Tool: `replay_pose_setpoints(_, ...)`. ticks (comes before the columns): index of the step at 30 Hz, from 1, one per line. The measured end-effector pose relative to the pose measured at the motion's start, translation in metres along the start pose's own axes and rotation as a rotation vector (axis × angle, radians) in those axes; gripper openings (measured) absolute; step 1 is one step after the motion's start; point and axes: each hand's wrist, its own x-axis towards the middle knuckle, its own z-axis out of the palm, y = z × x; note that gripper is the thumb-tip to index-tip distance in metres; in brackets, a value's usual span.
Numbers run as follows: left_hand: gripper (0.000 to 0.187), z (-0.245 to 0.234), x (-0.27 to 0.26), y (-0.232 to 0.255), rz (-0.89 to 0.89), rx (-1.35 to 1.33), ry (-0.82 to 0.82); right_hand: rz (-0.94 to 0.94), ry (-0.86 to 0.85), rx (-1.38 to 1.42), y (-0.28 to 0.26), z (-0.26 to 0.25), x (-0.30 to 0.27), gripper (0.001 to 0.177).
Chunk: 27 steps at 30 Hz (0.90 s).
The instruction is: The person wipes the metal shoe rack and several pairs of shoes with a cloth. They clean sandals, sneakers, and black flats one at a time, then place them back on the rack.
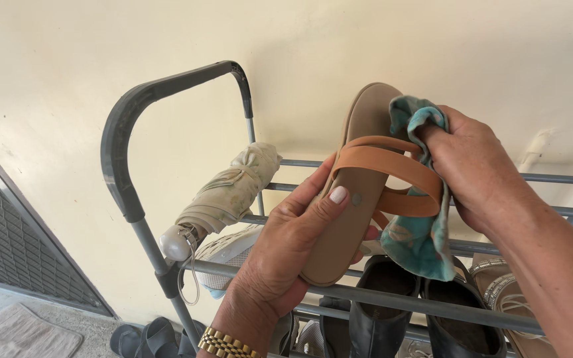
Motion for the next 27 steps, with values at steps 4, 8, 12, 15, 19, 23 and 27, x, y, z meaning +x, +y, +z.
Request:
replay_pose_setpoints(4, 0.071, 0.002, 0.002, -0.004, 0.029, -0.006, 0.044, 0.008, -0.01, 0.206, 0.005, -0.009, 0.0, 0.028)
replay_pose_setpoints(8, 0.065, 0.005, 0.002, -0.007, 0.095, -0.136, 0.001, 0.119, 0.025, 0.553, -0.002, -0.02, -0.009, 0.025)
replay_pose_setpoints(12, 0.058, 0.018, 0.013, -0.009, 0.119, -0.317, 0.119, 0.178, 0.197, 0.422, -0.005, -0.012, -0.037, 0.029)
replay_pose_setpoints(15, 0.054, 0.025, 0.019, -0.014, 0.158, -0.302, 0.157, -0.072, 0.146, 0.21, 0.01, 0.012, -0.053, 0.034)
replay_pose_setpoints(19, 0.052, 0.035, 0.024, -0.013, 0.206, -0.39, 0.135, -0.807, 0.093, -0.214, 0.023, 0.036, -0.068, 0.044)
replay_pose_setpoints(23, 0.055, 0.041, 0.025, -0.009, 0.268, -0.348, 0.081, -0.636, -0.042, -0.359, 0.017, 0.041, -0.07, 0.054)
replay_pose_setpoints(27, 0.055, 0.053, 0.026, -0.007, 0.152, -0.282, 0.156, -0.262, -0.122, -0.388, -0.005, 0.034, -0.046, 0.046)
